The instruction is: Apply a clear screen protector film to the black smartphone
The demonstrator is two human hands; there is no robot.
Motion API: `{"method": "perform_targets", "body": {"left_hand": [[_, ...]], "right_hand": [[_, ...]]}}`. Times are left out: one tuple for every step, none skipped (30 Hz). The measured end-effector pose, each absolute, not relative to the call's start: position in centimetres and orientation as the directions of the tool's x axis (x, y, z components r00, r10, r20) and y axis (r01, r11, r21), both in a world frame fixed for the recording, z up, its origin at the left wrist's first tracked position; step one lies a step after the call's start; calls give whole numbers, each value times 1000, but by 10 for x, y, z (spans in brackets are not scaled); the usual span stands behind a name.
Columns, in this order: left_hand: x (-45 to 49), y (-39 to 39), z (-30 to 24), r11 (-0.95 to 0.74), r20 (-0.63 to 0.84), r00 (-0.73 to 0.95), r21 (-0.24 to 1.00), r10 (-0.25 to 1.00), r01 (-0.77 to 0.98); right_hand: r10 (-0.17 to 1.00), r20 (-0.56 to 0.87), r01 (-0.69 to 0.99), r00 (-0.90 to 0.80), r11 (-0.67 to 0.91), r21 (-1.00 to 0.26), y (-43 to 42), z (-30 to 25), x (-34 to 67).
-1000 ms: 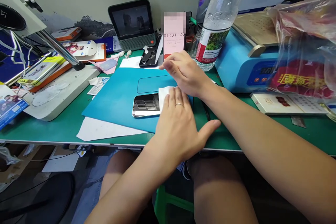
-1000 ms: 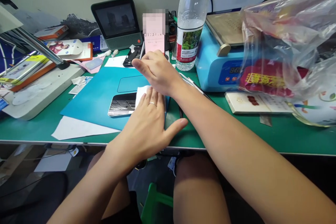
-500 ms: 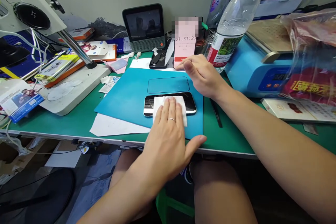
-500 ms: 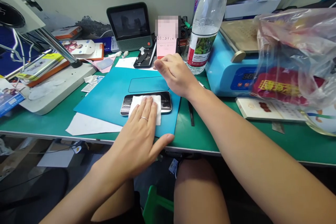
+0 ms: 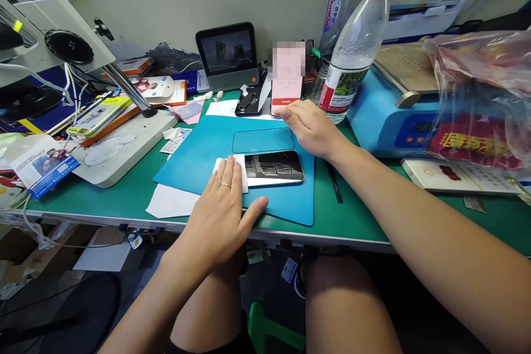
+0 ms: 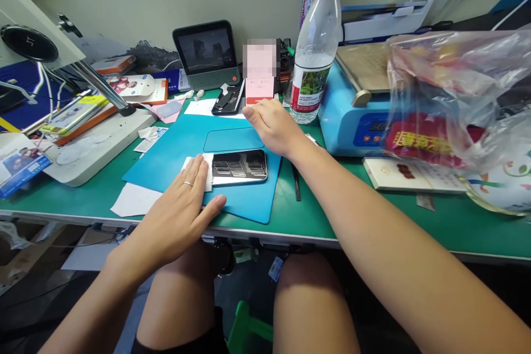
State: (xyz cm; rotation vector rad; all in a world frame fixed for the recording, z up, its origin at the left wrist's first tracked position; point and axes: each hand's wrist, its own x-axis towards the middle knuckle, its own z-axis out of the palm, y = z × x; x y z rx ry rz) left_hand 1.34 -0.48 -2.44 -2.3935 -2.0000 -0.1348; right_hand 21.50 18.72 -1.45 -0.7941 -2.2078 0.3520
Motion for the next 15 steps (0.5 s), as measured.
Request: {"method": "perform_targets", "body": {"left_hand": [[18, -2, -24, -164, 87, 160, 33, 983, 986], [24, 1, -24, -145, 93, 141, 29, 986, 989], [31, 5, -23, -126, 92, 123, 29, 988, 992], [41, 9, -22, -113, 82, 110, 35, 991, 993], [52, 13, -20, -112, 65, 108, 47, 992, 993], [64, 17, -17, -122, 45, 120, 62, 992, 991], [77, 20, -14, -147, 37, 144, 81, 989, 986], [90, 23, -12, -175, 37, 172, 99, 984, 980], [103, 24, -9, -198, 32, 196, 115, 980, 973], [114, 25, -7, -215, 27, 214, 126, 977, 968], [122, 24, -6, -215, 38, 212, 132, 977, 968], [129, 22, -5, -223, 48, 218, 134, 975, 966], [132, 18, -6, -233, 59, 226, 137, 972, 963], [132, 13, -7, -246, 71, 238, 141, 969, 959], [129, 7, -9, -265, 83, 255, 145, 963, 953]], "right_hand": [[646, 559, 432, -520, 764, -480, 187, -14, 215], [653, 554, 434, -517, 757, -488, 187, -14, 215], [660, 547, 437, -515, 751, -495, 187, -14, 214], [665, 539, 441, -517, 746, -499, 186, -13, 214], [668, 530, 445, -523, 744, -499, 186, -12, 214], [669, 524, 447, -528, 743, -498, 185, -12, 214], [669, 523, 448, -528, 743, -498, 185, -11, 214], [670, 523, 448, -527, 742, -499, 185, -11, 214], [671, 522, 448, -526, 741, -500, 184, -11, 214], [672, 522, 447, -526, 740, -502, 185, -11, 214], [673, 522, 446, -523, 739, -506, 185, -11, 214], [675, 521, 445, -521, 737, -509, 185, -11, 215], [679, 518, 447, -520, 734, -512, 185, -11, 216], [684, 515, 451, -517, 729, -515, 185, -11, 216], [688, 511, 453, -515, 725, -519, 185, -10, 217]]}}
